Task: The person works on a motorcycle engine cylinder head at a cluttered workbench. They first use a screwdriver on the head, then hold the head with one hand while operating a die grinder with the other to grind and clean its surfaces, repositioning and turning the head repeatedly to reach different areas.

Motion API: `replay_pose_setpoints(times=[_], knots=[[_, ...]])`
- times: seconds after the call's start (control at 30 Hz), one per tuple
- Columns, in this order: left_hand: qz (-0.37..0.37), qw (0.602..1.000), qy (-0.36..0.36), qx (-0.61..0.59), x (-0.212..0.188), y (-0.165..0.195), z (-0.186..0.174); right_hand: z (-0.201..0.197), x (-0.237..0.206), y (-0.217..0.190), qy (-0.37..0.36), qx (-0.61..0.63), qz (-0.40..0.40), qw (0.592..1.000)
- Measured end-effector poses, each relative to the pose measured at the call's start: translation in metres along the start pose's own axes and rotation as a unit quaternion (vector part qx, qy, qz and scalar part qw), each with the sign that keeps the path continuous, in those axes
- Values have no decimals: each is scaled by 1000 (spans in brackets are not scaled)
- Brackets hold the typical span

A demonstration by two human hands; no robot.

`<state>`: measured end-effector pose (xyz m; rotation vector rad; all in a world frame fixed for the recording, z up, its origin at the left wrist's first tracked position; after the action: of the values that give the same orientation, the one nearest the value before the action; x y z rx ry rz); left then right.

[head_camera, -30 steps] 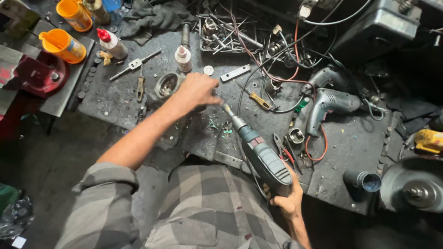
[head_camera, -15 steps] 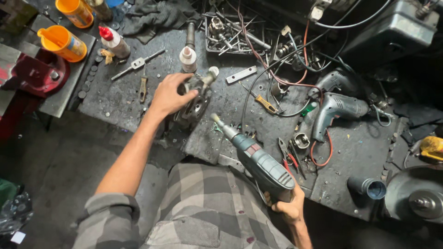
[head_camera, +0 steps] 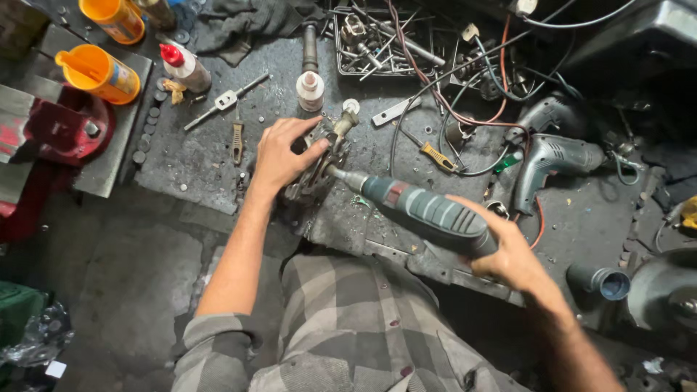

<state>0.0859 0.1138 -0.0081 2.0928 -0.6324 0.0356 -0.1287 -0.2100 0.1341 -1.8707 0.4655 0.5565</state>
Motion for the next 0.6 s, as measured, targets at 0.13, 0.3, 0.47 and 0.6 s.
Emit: replay_pose_setpoints(times=[0.13, 0.3, 0.47, 0.6], knots=[[6, 999, -24, 21, 6, 8, 0, -14, 4, -61, -30, -85, 27, 996], [2, 1000, -13, 10, 9, 13, 0, 36, 16, -67, -68, -155, -7, 986], [0, 1000, -2, -10, 7, 12, -6, 39, 2, -20, -86, -173, -100, 976], [-3, 1000, -4, -6, 7, 11, -5, 7, -11, 25, -67, -152, -133, 977]])
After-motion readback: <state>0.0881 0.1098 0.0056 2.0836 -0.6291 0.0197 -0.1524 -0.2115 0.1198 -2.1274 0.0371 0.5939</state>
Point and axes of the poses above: each hand's wrist, its own x-axis towards the middle knuckle, its own z-axis out of the palm, y = z × x, the point moved 1 cm from there along x, towards the middle knuckle, and after that the axes turned 4 degrees about -x, right-handed, at the moved point
